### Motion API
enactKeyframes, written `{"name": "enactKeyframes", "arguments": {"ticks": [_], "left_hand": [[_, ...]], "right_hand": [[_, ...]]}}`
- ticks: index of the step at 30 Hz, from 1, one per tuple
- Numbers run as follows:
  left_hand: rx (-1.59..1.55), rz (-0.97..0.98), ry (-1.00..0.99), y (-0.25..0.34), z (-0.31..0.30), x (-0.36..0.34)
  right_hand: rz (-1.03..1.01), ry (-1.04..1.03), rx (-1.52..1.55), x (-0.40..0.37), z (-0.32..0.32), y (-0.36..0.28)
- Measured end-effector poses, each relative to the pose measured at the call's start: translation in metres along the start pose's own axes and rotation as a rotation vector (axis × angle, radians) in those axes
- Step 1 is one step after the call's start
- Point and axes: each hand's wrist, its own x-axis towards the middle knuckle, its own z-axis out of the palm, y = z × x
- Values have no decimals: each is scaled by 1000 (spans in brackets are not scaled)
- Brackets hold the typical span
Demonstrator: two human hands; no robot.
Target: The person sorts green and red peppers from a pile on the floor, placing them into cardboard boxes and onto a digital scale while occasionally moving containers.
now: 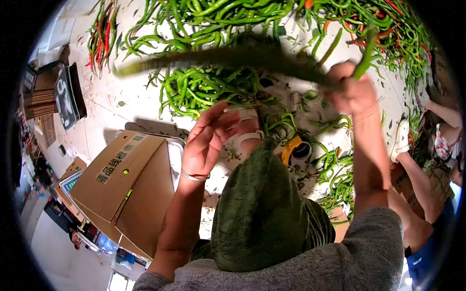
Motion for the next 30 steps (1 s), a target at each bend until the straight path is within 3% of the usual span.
{"name": "enactKeyframes", "arguments": {"ticks": [1, 3, 6, 8, 10, 12, 13, 15, 16, 17, 18, 19, 22, 25, 26, 27, 28, 29, 30], "left_hand": [[-69, 10, -39, -4, 11, 5], [-207, 142, -56, -7, 41, 16], [-367, 188, 134, -12, 25, 15], [-361, 240, 224, -2, -2, 6], [-331, 317, 316, 19, -12, -8], [-265, 376, 418, 33, -27, -20], [-196, 403, 476, 36, -31, -24], [-231, 410, 536, 42, -33, -30], [-237, 400, 532, 45, -31, -32], [-245, 393, 532, 47, -28, -37], [-228, 403, 500, 46, -28, -39], [-231, 398, 493, 45, -29, -41], [-214, 403, 474, 40, -33, -44], [-219, 396, 465, 31, -30, -38], [-206, 400, 426, 27, -31, -36], [-201, 399, 396, 23, -30, -33], [-185, 358, 378, 19, -26, -28], [-162, 321, 361, 15, -21, -22], [-115, 264, 359, 13, -13, -14]], "right_hand": [[87, 117, -40, -11, 23, 14], [444, -100, -119, -1, 66, 22], [383, -120, -310, 6, 86, 87], [366, -4, -402, 21, 73, 102], [349, 575, -221, 34, 30, 156], [291, 649, -228, 64, 33, 160], [363, 593, -553, 87, 17, 180], [380, 484, -659, 118, 20, 181], [340, 442, -439, 129, 42, 140], [276, 382, -538, 135, 62, 98], [-11, 197, -563, 150, 48, 96], [-280, 152, -610, 157, 54, 74], [-6, 136, -831, 152, 37, 34], [195, 387, -1735, 135, 19, 38], [-82, 472, -1653, 123, 13, 47], [-168, 606, -1546, 113, 24, 55], [-93, 660, -1386, 100, 57, 51], [39, 506, -1206, 89, 80, 48], [46, 374, -1204, 84, 104, 56]]}}
